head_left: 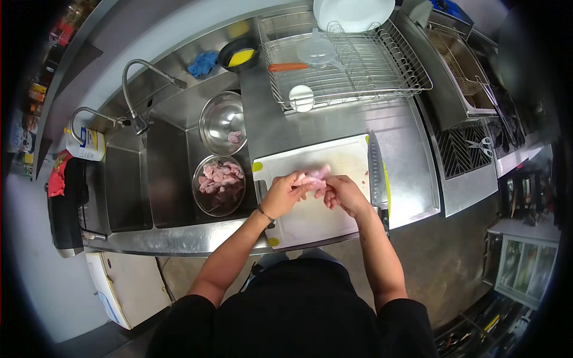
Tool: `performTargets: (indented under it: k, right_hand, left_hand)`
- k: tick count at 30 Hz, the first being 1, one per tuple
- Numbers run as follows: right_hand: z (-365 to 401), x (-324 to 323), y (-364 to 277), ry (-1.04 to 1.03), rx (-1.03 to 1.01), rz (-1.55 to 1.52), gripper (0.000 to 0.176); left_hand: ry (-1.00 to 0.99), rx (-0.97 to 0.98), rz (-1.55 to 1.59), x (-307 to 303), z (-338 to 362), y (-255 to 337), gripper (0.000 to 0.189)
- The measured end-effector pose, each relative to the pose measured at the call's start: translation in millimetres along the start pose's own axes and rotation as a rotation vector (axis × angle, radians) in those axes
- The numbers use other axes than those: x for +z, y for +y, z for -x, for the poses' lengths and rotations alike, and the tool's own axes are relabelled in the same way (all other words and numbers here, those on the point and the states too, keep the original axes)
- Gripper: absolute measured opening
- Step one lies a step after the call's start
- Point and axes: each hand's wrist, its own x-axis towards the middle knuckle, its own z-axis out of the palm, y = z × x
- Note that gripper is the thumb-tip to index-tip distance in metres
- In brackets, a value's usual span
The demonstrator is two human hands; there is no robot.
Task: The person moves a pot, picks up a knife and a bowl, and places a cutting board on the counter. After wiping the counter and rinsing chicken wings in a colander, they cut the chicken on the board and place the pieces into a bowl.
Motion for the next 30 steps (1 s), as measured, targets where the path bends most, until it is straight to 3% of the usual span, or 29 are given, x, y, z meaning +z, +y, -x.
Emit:
performTargets:
  k: [1,2,5,6,7,9,10,12,15,17,18,20,23,24,26,28,30]
  right_hand:
    - [8.8,1.0,-2.1,0.0,-0.001,-0.004,0.029]
    - [19.4,0.9,-4.7,0.114,-0.115,0.146,0.028]
    - [35.1,-23.6,10.7,0.487,-0.406,0.606,0.027]
    - [47.2,-27.0,9.1,0.646,-0.456,0.837,0.029]
    - [56.0,-32.3,11.8,0.646,-0.457,0.835,0.029]
    - [71.2,-41.2,19.8,0.998,-0.55,1.271,0.041]
    - [77.3,-43.8,23.2,0.997,-0.551,1.27,0.041]
    - [85.0,-47.0,28.1,0.93,-0.286,1.18,0.05]
    - [84.1,-49.4,33.1,0.932,-0.308,1.186,0.056]
    - [81.9,-50.4,32.1,0.925,-0.299,1.176,0.058]
    - [80.8,-51.0,31.3,0.917,-0.287,1.17,0.06]
    - [81.2,-52.1,25.2,0.907,-0.266,1.147,0.062]
    - [83.5,-57.0,25.3,0.9,-0.247,1.109,0.066]
    - [84.3,-58.6,27.2,0.905,-0.251,1.091,0.067]
    - [84.9,-61.7,32.6,0.918,-0.267,1.083,0.071]
    - [87.5,-59.0,31.6,0.931,-0.282,1.074,0.074]
    - [94.6,-54.7,29.6,0.909,-0.174,1.122,0.071]
  left_hand:
    - [-0.064,-0.219,0.079,-0.7,-0.2,0.4,0.026]
    - [-0.026,-0.292,0.191,1.0,-0.2,1.2,0.025]
    - [0.055,-0.231,-0.031,2.0,-4.1,-15.9,0.024]
    - [0.054,-0.231,-0.033,3.9,-4.6,-32.6,0.024]
    - [0.062,-0.184,0.052,6.2,-4.8,-54.4,0.022]
    - [0.071,-0.137,0.133,4.7,-4.0,-64.3,0.021]
    - [0.061,-0.21,0.13,3.4,-3.4,-63.0,0.019]
    - [0.054,-0.281,0.126,0.6,-3.0,-55.2,0.017]
    - [0.07,-0.289,0.21,0.4,-3.1,-39.8,0.015]
    - [0.156,-0.075,-0.048,1.4,-0.9,-37.5,0.014]
    - [0.154,-0.074,-0.051,0.7,1.1,-34.7,0.014]
    - [0.184,0.194,-0.224,-0.6,4.2,-28.4,0.017]
    - [0.228,0.275,-0.367,0.9,10.1,-27.0,0.022]
    - [0.228,0.274,-0.368,3.0,12.7,-30.6,0.022]
    - [0.202,0.001,-0.242,8.9,14.6,-40.4,0.026]
    - [0.204,0.056,-0.351,11.2,14.2,-36.9,0.027]
    - [0.202,0.111,-0.46,12.0,15.9,-30.1,0.029]
